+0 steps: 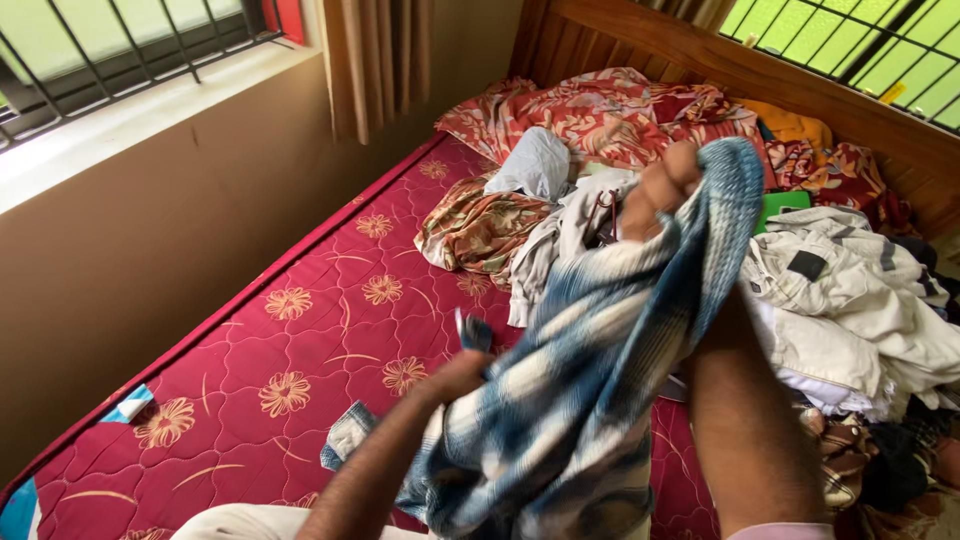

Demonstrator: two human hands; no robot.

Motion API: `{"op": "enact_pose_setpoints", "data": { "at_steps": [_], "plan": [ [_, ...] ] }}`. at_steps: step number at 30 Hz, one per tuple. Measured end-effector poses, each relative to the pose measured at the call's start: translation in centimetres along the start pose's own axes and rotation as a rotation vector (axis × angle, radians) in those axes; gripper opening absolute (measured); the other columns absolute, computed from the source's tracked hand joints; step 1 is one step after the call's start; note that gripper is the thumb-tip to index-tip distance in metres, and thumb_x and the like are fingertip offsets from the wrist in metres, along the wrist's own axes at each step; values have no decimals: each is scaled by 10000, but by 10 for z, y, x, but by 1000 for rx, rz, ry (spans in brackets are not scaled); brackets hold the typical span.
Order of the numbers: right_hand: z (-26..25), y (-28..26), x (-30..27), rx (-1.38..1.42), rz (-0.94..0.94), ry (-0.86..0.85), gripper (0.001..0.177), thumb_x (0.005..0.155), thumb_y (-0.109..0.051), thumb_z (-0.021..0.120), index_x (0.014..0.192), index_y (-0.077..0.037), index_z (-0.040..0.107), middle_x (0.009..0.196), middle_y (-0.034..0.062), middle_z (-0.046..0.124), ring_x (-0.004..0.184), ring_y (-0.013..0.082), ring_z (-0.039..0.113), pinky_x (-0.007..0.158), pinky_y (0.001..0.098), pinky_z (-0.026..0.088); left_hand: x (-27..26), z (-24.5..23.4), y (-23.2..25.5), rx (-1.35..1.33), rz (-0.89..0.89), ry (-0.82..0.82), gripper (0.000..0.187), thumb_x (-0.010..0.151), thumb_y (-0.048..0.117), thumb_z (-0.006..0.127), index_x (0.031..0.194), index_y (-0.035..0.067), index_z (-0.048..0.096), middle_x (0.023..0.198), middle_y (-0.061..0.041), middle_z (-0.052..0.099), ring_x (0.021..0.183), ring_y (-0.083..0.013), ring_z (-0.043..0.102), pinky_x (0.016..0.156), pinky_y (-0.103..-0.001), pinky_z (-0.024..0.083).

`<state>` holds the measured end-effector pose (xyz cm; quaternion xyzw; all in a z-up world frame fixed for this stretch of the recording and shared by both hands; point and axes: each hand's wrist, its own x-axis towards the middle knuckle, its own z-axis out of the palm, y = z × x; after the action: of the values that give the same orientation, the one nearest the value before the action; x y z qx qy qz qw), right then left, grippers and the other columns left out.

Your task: The person folds and rolls several garments, including a blue and white plaid shirt, a grey sweatshirt, and a brown plaid shirt, on a bed and then places them to the side.

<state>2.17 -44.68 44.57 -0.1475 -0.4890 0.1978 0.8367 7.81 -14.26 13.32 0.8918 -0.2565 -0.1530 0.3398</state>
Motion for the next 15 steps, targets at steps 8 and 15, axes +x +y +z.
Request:
{"op": "enact_pose_setpoints", "data": {
  "at_steps": [8, 15],
  "plan": [
    [-63, -136, -68, -750, -240, 776, 349, 1073, -464, 528, 1024, -140, 646, 945, 47, 681, 952, 232, 661, 872, 398, 568, -54, -253, 46, 41, 346, 929, 207, 787, 169, 819, 840, 20, 685, 733, -97, 642, 696, -169, 597, 644, -337, 523],
    [-121, -184, -22, -900, -348, 1089, 152, 1030, -293, 750, 1077, -155, 709, 1054, 20, 752, 1041, 229, 716, 959, 428, 625, -76, -416, 174, 558, 15, 1266, 329, 892, 383, 832, 868, 79, 709, 819, -189, 666, 755, -380, 654, 663, -489, 513]
  ]
}}
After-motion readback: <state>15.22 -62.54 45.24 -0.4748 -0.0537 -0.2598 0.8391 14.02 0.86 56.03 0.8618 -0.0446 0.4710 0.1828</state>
